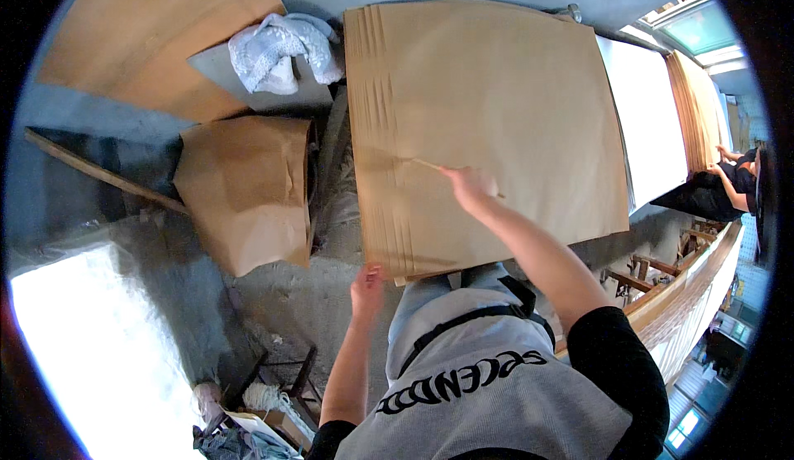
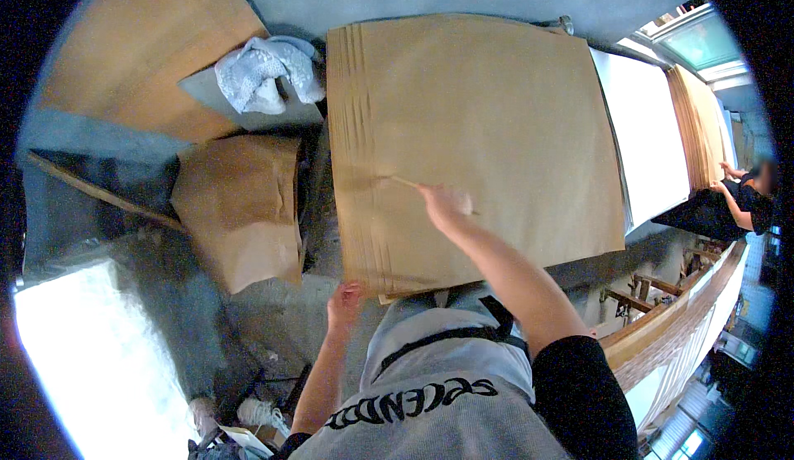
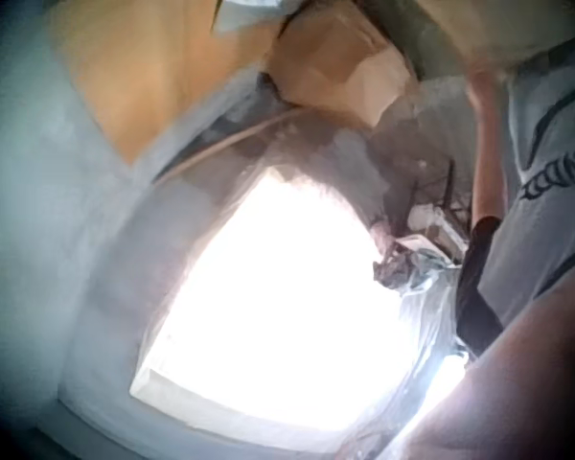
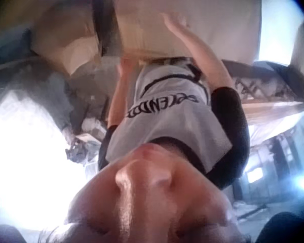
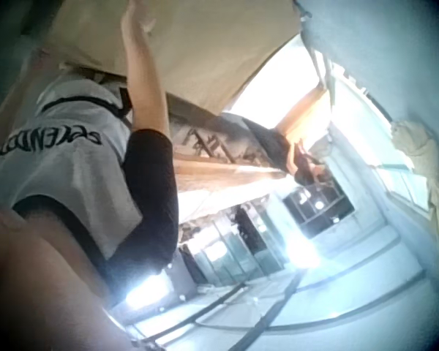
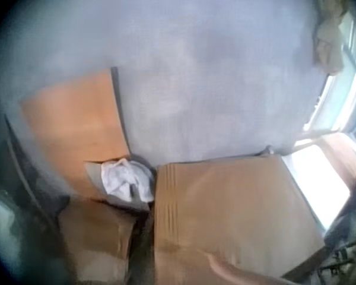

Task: The person repeatedly picks up a thin white sheet from a stack on a workbench, uses a thin stick to separate it from the sheet below, and places it on a separate pile. The process is repeated multiple times in a workshop environment.

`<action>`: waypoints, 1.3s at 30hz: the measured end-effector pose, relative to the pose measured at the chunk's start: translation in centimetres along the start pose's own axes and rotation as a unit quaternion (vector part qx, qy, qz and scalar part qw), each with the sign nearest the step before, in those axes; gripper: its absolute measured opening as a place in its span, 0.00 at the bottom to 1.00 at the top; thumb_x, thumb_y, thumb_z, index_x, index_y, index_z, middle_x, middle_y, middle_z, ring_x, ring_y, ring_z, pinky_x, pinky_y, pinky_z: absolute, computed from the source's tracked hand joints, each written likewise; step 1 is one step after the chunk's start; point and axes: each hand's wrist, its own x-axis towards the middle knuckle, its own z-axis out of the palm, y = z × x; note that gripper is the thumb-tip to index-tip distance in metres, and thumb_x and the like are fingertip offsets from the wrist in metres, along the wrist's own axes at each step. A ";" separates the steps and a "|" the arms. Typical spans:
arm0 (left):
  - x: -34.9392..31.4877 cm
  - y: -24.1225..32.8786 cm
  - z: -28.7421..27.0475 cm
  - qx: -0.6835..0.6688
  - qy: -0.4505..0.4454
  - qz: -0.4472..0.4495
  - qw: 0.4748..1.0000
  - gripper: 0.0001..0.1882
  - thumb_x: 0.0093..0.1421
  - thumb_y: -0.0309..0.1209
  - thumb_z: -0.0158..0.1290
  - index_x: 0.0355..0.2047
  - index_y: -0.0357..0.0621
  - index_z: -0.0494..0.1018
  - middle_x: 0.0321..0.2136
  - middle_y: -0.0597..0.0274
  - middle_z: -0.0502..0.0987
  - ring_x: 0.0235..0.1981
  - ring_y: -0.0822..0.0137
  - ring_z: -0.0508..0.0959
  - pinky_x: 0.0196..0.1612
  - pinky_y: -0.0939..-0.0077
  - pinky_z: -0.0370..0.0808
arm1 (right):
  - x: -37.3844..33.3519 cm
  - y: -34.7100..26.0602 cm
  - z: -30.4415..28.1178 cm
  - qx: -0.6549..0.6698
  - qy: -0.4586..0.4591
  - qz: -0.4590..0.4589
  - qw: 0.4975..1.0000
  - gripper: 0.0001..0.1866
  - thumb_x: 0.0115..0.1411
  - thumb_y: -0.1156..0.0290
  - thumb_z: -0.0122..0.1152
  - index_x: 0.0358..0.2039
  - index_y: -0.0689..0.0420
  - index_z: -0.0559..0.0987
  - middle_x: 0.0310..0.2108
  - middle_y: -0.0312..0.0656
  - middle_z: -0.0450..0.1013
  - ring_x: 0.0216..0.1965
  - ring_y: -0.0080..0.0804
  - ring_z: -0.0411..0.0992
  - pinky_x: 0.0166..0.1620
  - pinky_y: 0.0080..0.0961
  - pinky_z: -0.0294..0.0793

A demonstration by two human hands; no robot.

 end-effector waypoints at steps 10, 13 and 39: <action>2.6 4.3 -0.2 -0.237 0.000 -0.136 0.962 0.07 0.57 0.29 0.47 0.35 0.42 0.67 0.28 0.63 0.71 0.28 0.73 0.73 0.30 0.79 0.72 | -0.4 -2.6 -1.7 -0.003 -0.118 0.051 0.992 0.18 0.56 0.69 0.40 0.45 0.35 0.71 0.31 0.39 0.72 0.31 0.40 0.72 0.31 0.37 0.72; 3.3 5.1 0.4 -0.222 0.006 -0.149 0.964 0.08 0.56 0.28 0.47 0.37 0.43 0.66 0.31 0.63 0.71 0.30 0.72 0.73 0.32 0.78 0.73 | -0.8 -2.2 -2.0 -0.069 -0.099 0.015 0.993 0.19 0.56 0.70 0.41 0.46 0.35 0.70 0.30 0.40 0.73 0.30 0.39 0.72 0.31 0.37 0.72; 1.8 6.6 5.2 -0.271 -0.147 -0.218 0.926 0.22 0.55 0.44 0.48 0.47 0.52 0.59 0.41 0.67 0.68 0.40 0.72 0.69 0.39 0.76 0.67 | -10.8 16.5 0.1 0.486 0.006 0.135 0.864 0.11 0.55 0.65 0.51 0.38 0.52 0.75 0.19 0.34 0.70 0.18 0.24 0.64 0.22 0.24 0.64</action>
